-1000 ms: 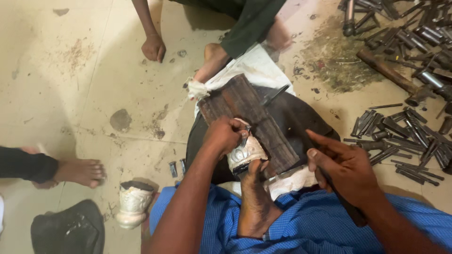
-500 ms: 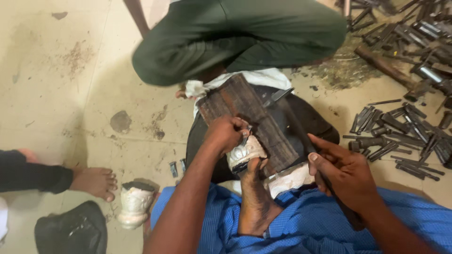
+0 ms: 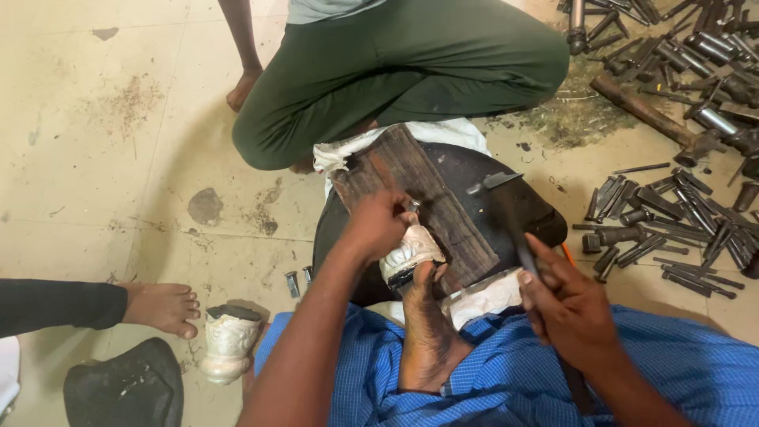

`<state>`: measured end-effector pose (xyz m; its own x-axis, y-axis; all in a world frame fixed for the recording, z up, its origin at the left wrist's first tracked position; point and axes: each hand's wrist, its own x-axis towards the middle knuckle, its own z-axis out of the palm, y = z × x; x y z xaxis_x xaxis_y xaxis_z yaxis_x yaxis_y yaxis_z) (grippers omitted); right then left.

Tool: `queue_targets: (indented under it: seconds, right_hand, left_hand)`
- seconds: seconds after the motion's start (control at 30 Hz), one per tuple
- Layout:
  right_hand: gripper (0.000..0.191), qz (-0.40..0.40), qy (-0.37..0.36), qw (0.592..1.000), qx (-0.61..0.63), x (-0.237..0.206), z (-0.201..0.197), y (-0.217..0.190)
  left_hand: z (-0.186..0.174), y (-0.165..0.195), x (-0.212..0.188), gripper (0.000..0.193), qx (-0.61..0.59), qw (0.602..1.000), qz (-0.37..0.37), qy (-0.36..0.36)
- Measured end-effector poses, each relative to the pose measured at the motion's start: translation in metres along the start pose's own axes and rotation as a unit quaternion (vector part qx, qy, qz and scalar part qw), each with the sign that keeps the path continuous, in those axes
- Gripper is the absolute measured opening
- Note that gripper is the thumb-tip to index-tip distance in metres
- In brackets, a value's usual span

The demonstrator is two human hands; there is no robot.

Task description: The person sits on the floor and uses a hammer and chisel to carve details into a white decorative object. Another person assists by holding the object steady. The person repeatedly strikes the chisel to shape the object's surface.

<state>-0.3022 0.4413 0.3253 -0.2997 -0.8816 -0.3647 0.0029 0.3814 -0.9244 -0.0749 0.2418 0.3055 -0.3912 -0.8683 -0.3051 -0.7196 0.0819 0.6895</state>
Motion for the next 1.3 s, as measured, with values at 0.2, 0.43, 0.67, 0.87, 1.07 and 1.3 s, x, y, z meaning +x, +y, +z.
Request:
queue_targets:
  seconds: [0.2, 0.43, 0.67, 0.87, 1.07, 1.3]
  right_hand:
    - [0.056, 0.032, -0.055, 0.998, -0.02, 0.009, 0.004, 0.004]
    - [0.049, 0.019, -0.048, 0.995, -0.091, 0.029, 0.003, -0.028]
    - [0.056, -0.042, -0.112, 0.985, -0.125, 0.043, 0.006, -0.04]
    - [0.043, -0.119, -0.053, 0.99, -0.057, 0.048, 0.003, -0.024]
    - [0.044, -0.096, -0.048, 0.993, -0.057, 0.044, 0.004, -0.023]
    - [0.057, -0.003, -0.07, 0.99, -0.123, 0.045, 0.01, -0.031]
  left_hand:
    - [0.01, -0.006, 0.004, 0.024, 0.049, 0.998, 0.036, 0.005]
    - [0.004, -0.012, 0.008, 0.023, 0.052, 0.998, 0.016, 0.013]
    - [-0.002, -0.01, 0.006, 0.017, 0.056, 0.998, 0.018, 0.0]
    - [-0.009, -0.01, 0.004, 0.015, 0.034, 0.999, 0.027, 0.008]
    - [-0.009, -0.009, 0.007, 0.016, -0.027, 0.999, 0.03, 0.01]
    - [-0.006, -0.011, 0.015, 0.014, 0.008, 0.998, 0.056, -0.001]
